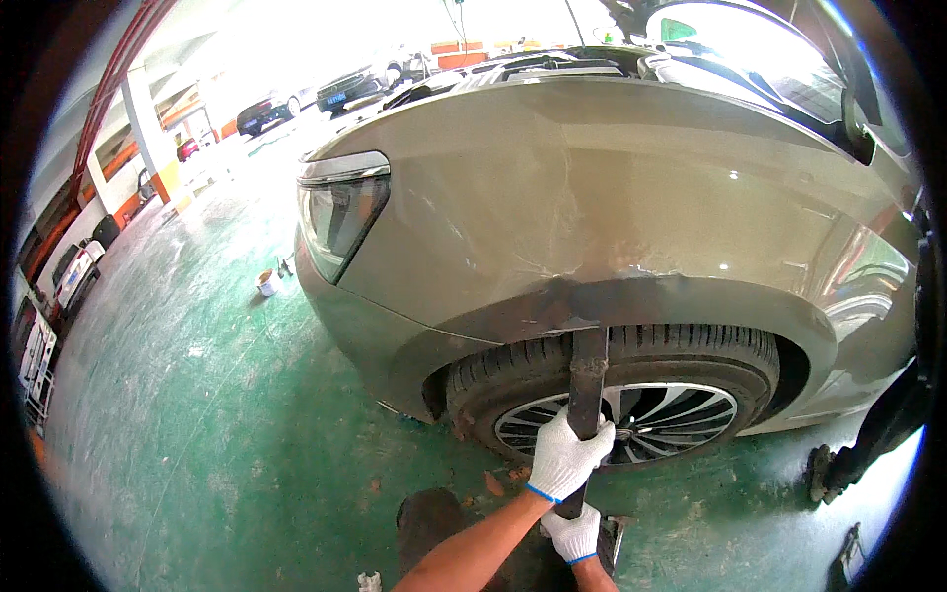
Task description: The person is repairing a dent on the rear wheel arch of a beige car. They use a metal bar inserted into the wheel well to push the panel outward and a hammer to tap the area, repeatedly checking the surface with their hand.
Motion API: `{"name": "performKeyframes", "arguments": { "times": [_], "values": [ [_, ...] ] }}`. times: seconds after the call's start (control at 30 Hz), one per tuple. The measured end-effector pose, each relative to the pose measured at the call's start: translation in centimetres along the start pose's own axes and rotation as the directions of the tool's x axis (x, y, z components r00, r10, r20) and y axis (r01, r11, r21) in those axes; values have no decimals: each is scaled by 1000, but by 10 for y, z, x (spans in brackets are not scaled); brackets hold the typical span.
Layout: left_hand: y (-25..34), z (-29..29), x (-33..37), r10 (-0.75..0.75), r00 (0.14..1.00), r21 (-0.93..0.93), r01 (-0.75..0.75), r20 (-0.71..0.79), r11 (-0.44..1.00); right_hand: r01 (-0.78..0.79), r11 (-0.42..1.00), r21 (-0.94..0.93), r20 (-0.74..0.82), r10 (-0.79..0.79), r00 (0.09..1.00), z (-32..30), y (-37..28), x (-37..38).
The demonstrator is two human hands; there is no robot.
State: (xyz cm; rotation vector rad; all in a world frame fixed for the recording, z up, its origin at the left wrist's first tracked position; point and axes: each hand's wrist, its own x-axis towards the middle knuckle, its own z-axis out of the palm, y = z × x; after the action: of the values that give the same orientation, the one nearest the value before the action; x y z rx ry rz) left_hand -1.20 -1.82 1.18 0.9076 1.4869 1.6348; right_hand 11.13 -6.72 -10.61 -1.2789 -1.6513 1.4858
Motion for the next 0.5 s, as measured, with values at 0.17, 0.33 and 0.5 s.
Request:
{"name": "performKeyframes", "arguments": {
  "times": [0.17,0.33,0.5],
  "values": [
    [2,2,-1,-52,998,-62,55,38,997,-3,999,-45,-42,1,999,-6,-8,0],
    [-7,2,0,-50,998,63,52,-28,997,83,997,4,41,-83,996,-7,13,8],
    [-25,2,11,43,997,162,-32,-67,986,193,981,-12,49,-192,980,1,25,29]
  ]
}}
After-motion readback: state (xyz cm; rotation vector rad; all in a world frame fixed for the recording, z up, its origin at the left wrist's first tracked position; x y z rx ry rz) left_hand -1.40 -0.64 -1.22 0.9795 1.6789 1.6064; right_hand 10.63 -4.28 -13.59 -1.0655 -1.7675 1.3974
